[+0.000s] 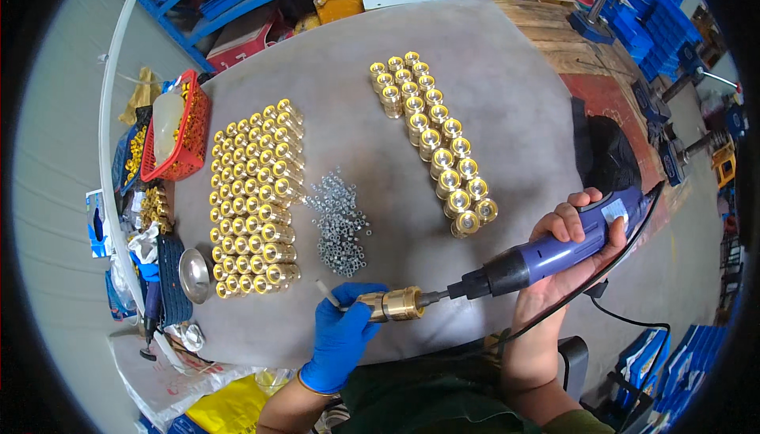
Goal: Assembling small metal components using an electric screwdriver at a metal fabrication station.
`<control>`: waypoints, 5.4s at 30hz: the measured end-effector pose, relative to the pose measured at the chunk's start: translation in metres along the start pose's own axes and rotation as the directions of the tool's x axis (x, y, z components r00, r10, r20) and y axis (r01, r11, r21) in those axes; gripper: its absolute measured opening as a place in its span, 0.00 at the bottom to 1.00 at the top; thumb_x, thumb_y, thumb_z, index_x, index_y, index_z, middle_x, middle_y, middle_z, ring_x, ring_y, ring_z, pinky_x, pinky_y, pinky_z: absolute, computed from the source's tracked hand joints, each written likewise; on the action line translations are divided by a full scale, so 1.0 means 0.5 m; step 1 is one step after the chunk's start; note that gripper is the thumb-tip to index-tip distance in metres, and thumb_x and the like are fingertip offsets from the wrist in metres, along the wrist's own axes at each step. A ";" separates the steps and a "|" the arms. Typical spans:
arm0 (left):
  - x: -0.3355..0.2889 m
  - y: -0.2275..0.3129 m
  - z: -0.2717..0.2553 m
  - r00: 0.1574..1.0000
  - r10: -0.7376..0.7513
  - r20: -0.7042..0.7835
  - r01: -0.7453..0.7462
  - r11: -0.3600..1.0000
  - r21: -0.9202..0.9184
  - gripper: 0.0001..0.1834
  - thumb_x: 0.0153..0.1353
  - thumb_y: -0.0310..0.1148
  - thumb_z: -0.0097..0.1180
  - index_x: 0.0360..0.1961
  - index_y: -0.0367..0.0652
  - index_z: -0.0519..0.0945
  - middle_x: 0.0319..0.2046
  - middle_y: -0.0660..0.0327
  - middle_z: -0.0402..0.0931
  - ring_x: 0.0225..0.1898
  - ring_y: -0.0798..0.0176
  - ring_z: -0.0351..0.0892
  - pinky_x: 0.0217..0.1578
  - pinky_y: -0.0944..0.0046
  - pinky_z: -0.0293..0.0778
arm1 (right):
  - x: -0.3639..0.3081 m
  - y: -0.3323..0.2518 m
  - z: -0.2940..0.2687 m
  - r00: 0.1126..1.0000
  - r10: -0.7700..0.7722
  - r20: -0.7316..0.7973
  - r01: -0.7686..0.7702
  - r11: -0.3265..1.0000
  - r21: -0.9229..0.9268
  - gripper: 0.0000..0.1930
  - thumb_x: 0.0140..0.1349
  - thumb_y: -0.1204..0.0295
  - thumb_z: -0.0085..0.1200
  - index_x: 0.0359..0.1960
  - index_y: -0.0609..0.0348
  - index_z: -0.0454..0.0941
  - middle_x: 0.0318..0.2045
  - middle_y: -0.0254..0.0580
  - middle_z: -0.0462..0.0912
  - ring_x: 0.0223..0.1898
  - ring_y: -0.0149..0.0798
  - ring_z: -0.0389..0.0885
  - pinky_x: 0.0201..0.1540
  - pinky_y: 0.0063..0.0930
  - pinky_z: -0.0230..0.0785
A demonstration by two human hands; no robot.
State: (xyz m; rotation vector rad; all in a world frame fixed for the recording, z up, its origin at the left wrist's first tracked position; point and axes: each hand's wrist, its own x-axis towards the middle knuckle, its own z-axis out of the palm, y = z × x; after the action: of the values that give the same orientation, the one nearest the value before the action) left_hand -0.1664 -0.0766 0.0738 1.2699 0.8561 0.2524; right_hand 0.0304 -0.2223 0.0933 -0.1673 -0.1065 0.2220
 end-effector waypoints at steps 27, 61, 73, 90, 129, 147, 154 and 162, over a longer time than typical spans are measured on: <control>0.130 0.023 0.011 0.973 0.231 -0.028 -0.226 0.967 0.117 0.20 0.52 0.29 0.58 0.47 0.38 0.71 0.32 0.61 0.74 0.28 0.70 0.72 0.28 0.71 0.72 | 0.048 -0.034 -0.034 0.993 -0.119 0.020 0.118 0.993 0.004 0.21 0.55 0.63 0.52 0.47 0.60 0.67 0.42 0.46 0.75 0.21 0.29 0.68 0.25 0.20 0.65; 0.356 -0.007 -0.068 0.760 0.628 0.170 -0.481 0.367 0.796 0.08 0.49 0.31 0.60 0.31 0.43 0.79 0.26 0.54 0.74 0.27 0.53 0.73 0.28 0.60 0.69 | 0.014 -0.025 -0.033 0.998 -0.056 -0.009 0.054 0.991 -0.125 0.21 0.56 0.62 0.51 0.49 0.57 0.62 0.41 0.41 0.72 0.21 0.30 0.67 0.24 0.22 0.62; 0.192 0.007 0.001 0.954 0.238 0.183 -0.256 0.963 0.082 0.06 0.63 0.32 0.46 0.37 0.40 0.71 0.27 0.63 0.70 0.27 0.69 0.68 0.27 0.69 0.66 | 0.020 -0.019 -0.039 0.995 -0.054 -0.078 0.052 0.998 -0.035 0.19 0.56 0.61 0.51 0.43 0.60 0.65 0.38 0.42 0.72 0.23 0.30 0.68 0.26 0.19 0.65; 0.018 -0.027 0.097 0.960 -0.026 0.280 0.215 0.711 -0.670 0.13 0.62 0.29 0.48 0.47 0.39 0.71 0.34 0.60 0.71 0.32 0.65 0.69 0.28 0.67 0.67 | 0.015 0.018 -0.066 0.965 0.006 -0.261 0.003 0.999 0.034 0.17 0.54 0.62 0.54 0.39 0.60 0.67 0.33 0.42 0.72 0.24 0.30 0.71 0.29 0.21 0.69; 0.331 0.083 -0.100 0.791 0.608 0.063 -0.462 0.527 0.713 0.07 0.52 0.32 0.57 0.28 0.38 0.76 0.17 0.57 0.70 0.18 0.64 0.66 0.22 0.64 0.65 | 0.026 -0.003 -0.089 0.970 0.090 -0.227 -0.059 0.988 0.142 0.17 0.54 0.63 0.55 0.39 0.61 0.69 0.34 0.44 0.73 0.26 0.30 0.72 0.30 0.22 0.70; 0.328 0.091 -0.219 0.686 0.684 0.247 -0.426 0.103 0.899 0.15 0.51 0.36 0.61 0.33 0.37 0.72 0.26 0.52 0.70 0.28 0.53 0.71 0.29 0.59 0.68 | 0.021 0.012 -0.069 0.964 0.118 -0.237 -0.092 0.989 0.116 0.16 0.54 0.63 0.54 0.39 0.60 0.69 0.33 0.42 0.72 0.25 0.30 0.72 0.29 0.22 0.70; 0.299 0.100 -0.191 0.733 0.597 0.326 -0.431 0.038 0.901 0.21 0.47 0.38 0.62 0.41 0.39 0.73 0.32 0.49 0.72 0.34 0.48 0.73 0.34 0.55 0.70 | 0.019 0.017 -0.066 0.960 0.108 -0.257 -0.089 0.992 0.084 0.17 0.54 0.63 0.54 0.39 0.61 0.68 0.33 0.42 0.72 0.25 0.30 0.72 0.29 0.21 0.70; 0.310 0.149 -0.202 0.819 0.354 0.452 -0.503 0.062 0.862 0.20 0.44 0.37 0.64 0.40 0.40 0.79 0.28 0.50 0.77 0.27 0.50 0.76 0.31 0.58 0.71 | 0.016 0.023 -0.057 0.965 0.128 -0.229 -0.118 0.991 0.055 0.17 0.55 0.61 0.53 0.39 0.60 0.68 0.35 0.43 0.73 0.25 0.30 0.72 0.29 0.21 0.70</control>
State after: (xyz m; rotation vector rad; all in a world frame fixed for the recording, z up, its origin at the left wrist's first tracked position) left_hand -0.1096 0.1150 0.0717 2.8037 0.3977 0.0571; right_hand 0.0394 -0.2136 0.0642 -0.1586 0.1420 0.3266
